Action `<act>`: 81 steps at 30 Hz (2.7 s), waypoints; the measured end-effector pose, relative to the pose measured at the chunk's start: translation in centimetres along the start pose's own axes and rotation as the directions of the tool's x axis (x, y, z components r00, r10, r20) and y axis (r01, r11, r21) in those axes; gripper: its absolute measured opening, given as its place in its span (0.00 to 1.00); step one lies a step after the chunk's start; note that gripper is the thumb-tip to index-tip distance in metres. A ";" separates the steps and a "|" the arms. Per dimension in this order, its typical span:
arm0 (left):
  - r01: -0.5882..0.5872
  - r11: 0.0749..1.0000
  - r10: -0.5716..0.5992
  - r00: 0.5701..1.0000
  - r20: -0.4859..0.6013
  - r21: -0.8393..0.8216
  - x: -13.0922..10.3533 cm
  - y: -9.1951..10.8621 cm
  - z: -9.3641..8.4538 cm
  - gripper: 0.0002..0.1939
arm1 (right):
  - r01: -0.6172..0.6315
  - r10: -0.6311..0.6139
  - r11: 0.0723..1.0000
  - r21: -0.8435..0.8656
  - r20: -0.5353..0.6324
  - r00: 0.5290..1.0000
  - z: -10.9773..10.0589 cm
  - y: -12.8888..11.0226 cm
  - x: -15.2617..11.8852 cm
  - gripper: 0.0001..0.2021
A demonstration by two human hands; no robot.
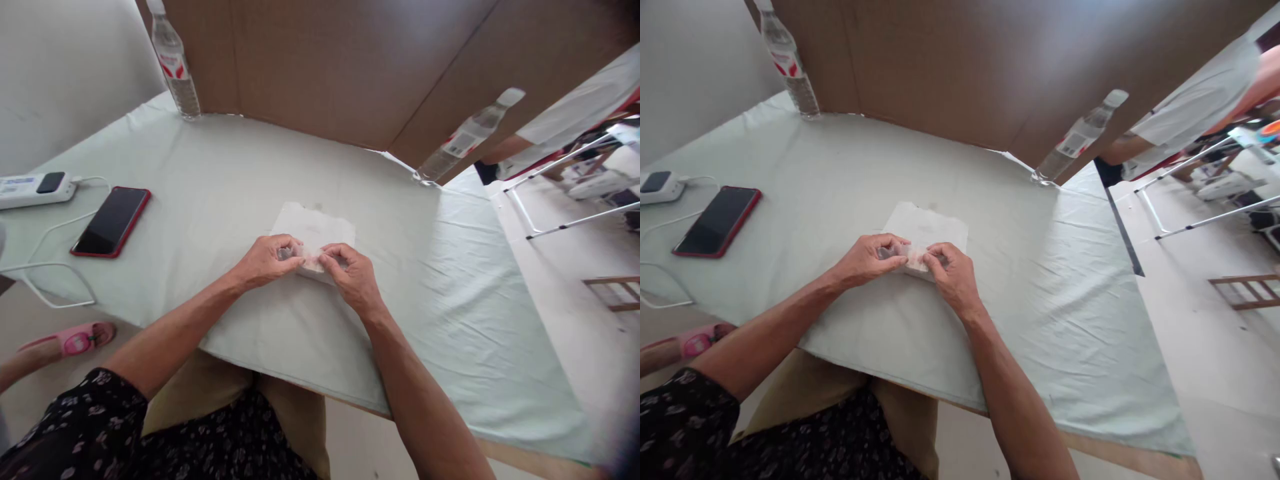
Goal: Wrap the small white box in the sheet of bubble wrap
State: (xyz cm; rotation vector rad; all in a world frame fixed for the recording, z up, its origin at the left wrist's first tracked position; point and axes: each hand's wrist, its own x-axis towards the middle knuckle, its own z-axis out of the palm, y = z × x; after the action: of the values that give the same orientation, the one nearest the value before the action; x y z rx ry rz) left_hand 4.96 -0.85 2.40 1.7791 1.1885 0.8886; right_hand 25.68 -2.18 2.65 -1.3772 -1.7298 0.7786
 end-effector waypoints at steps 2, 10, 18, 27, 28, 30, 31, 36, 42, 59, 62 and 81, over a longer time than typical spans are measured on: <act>0.032 0.998 -0.031 0.999 0.010 -0.056 0.0 0.1 0.1 0.08 | -0.001 0.001 1.000 0.023 -0.030 1.000 0.2 -0.1 -0.3 0.07; 0.093 0.992 -0.086 0.993 0.081 -0.084 -0.2 0.5 -0.3 0.06 | 0.016 -0.015 0.999 0.043 -0.029 0.999 0.7 -0.2 -1.4 0.06; 0.120 0.982 -0.106 0.989 0.102 -0.147 -0.4 0.6 -0.2 0.09 | -0.001 0.002 0.999 0.054 -0.018 1.000 0.6 -0.1 -1.7 0.04; 0.179 0.960 -0.158 0.981 0.114 -0.216 -0.3 0.9 0.0 0.11 | 0.226 -0.276 0.911 -0.345 -0.105 0.955 -0.3 -0.9 -2.0 0.04; 0.180 0.962 -0.159 0.981 0.113 -0.207 -0.3 0.8 0.0 0.11 | 0.295 -0.387 0.842 -0.452 -0.125 0.913 -0.4 -1.4 -2.2 0.04; 0.166 0.968 -0.147 0.983 0.108 -0.188 -0.3 0.6 0.0 0.10 | 0.411 -0.551 0.705 -0.578 -0.082 0.831 -0.5 -2.3 -2.7 0.02; 0.156 0.971 -0.138 0.985 0.108 -0.183 -0.3 0.5 0.1 0.10 | 0.460 -0.588 0.658 -0.596 -0.025 0.808 -0.5 -2.6 -2.9 0.02; 0.136 0.980 -0.122 0.987 0.101 -0.143 -0.1 0.4 0.0 0.10 | 0.554 -0.532 0.583 -0.594 0.236 0.813 0.6 -2.5 -3.1 0.07; 0.102 0.995 -0.098 0.983 0.158 -0.021 -0.2 1.1 -1.4 0.07 | 0.535 -0.481 0.583 -0.612 0.270 0.834 0.7 -2.0 -2.9 0.08; 0.270 0.730 -0.312 0.949 -0.045 0.628 -0.5 0.9 -4.2 0.26 | 0.543 -0.438 0.472 -0.694 0.350 0.828 1.1 -2.4 -2.9 0.09; 0.332 0.741 -0.389 0.921 -0.029 0.584 0.0 1.0 -4.2 0.26 | 0.542 -0.448 0.461 -0.703 0.342 0.826 1.2 -2.4 -2.9 0.09; 0.548 0.799 -0.536 0.836 0.122 -0.247 0.8 2.7 -1.1 0.08 | 0.531 -0.446 0.443 -0.723 0.336 0.830 1.4 -2.7 -3.0 0.08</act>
State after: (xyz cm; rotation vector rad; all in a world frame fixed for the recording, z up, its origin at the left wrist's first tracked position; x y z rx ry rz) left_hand 5.33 -0.44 5.38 1.1320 1.3729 0.6217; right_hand 23.50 -5.68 3.58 -1.2111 -2.5537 -0.3666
